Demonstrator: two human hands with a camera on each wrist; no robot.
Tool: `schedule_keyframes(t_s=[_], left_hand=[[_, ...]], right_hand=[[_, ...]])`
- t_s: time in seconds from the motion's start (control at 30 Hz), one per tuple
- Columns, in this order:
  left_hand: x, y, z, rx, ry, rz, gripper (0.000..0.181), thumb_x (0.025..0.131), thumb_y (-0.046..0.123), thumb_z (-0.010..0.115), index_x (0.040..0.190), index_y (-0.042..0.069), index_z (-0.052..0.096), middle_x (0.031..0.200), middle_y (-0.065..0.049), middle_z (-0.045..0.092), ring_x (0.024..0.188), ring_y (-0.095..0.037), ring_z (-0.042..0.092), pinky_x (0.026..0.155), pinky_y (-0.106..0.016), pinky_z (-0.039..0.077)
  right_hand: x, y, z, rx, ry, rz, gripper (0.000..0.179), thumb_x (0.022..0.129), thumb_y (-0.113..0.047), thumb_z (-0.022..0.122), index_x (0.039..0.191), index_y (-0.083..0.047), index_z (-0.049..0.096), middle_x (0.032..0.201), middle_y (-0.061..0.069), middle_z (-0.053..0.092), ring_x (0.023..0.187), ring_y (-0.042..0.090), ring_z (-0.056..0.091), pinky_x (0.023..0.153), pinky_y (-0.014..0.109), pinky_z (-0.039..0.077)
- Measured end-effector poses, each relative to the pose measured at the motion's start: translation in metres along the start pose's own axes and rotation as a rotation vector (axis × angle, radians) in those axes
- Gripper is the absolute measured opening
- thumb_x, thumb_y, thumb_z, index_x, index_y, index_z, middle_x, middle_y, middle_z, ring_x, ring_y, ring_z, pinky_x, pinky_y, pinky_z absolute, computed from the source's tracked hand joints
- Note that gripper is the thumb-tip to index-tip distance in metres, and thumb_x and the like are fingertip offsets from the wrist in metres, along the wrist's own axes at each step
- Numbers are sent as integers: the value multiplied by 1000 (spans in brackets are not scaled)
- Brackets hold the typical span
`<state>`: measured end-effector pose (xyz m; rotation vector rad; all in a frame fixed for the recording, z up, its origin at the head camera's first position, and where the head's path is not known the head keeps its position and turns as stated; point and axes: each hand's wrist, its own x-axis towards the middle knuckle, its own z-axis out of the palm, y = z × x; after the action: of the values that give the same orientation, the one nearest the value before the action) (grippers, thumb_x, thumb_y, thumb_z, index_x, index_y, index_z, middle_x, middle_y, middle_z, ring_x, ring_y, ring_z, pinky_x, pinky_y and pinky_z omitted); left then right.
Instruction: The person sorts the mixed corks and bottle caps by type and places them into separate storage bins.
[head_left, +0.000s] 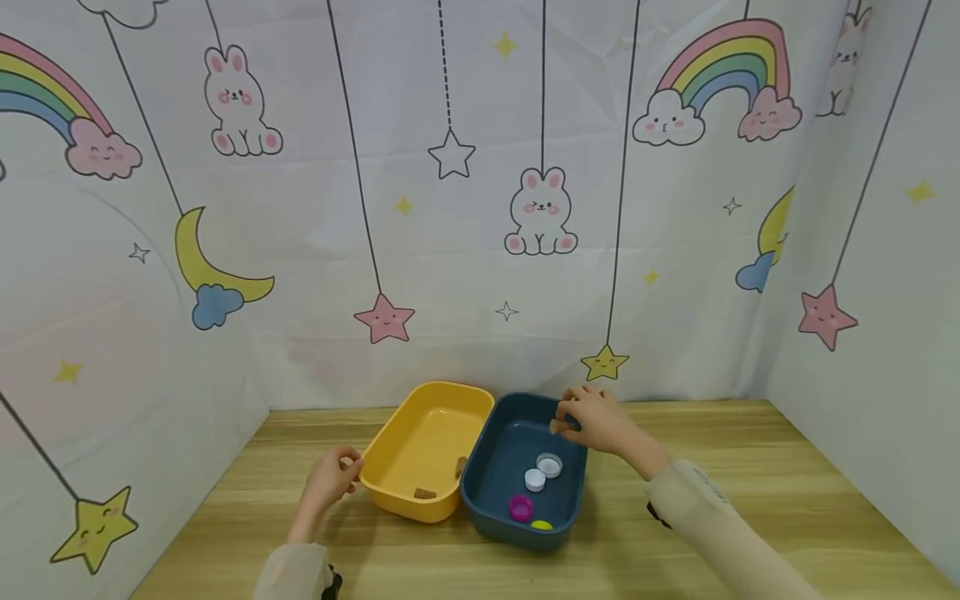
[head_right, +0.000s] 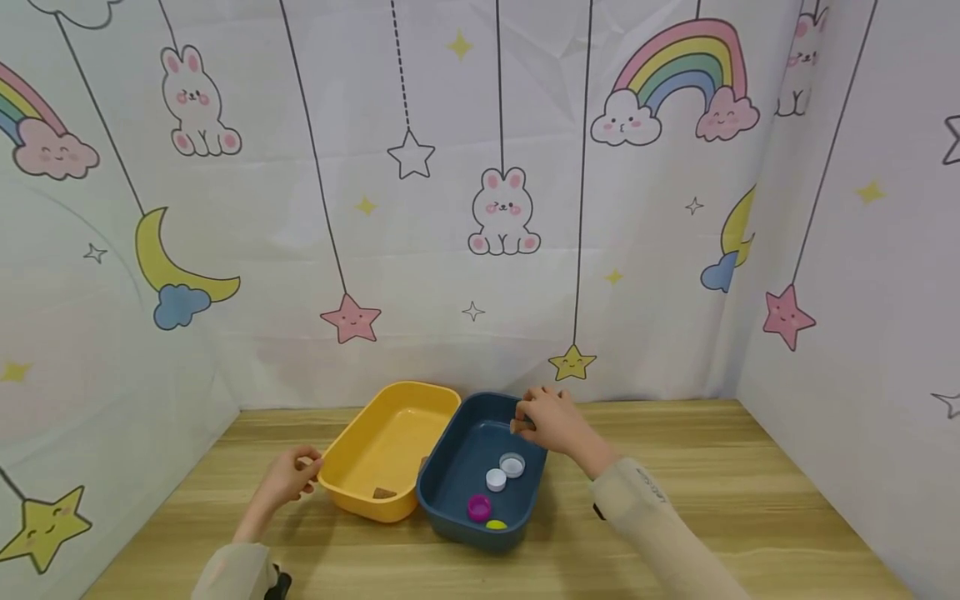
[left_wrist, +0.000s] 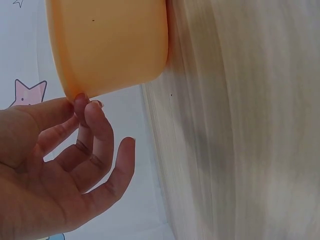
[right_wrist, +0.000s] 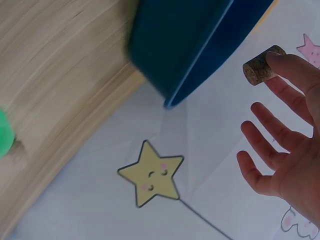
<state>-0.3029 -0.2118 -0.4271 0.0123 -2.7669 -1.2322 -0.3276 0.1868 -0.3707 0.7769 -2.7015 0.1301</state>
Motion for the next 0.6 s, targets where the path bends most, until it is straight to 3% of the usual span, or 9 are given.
schedule_keyframes(t_s=[0.4, 0.6], left_hand=[[1, -1, -1, 6, -7, -1, 13, 85, 7, 52, 89, -5, 56, 64, -10, 59, 49, -15, 53, 47, -25, 43], [0, 0, -1, 24, -4, 9, 12, 85, 7, 52, 87, -4, 57, 63, -9, 60, 50, -17, 54, 47, -25, 43]], right_hand=[[27, -44, 2, 72, 4, -129, 5, 78, -23, 67, 79, -22, 61, 97, 1, 55, 89, 20, 45, 69, 35, 32], [39, -64, 4, 57, -14, -174, 6, 79, -26, 65, 83, -22, 62, 100, 1, 54, 90, 19, 44, 71, 35, 31]])
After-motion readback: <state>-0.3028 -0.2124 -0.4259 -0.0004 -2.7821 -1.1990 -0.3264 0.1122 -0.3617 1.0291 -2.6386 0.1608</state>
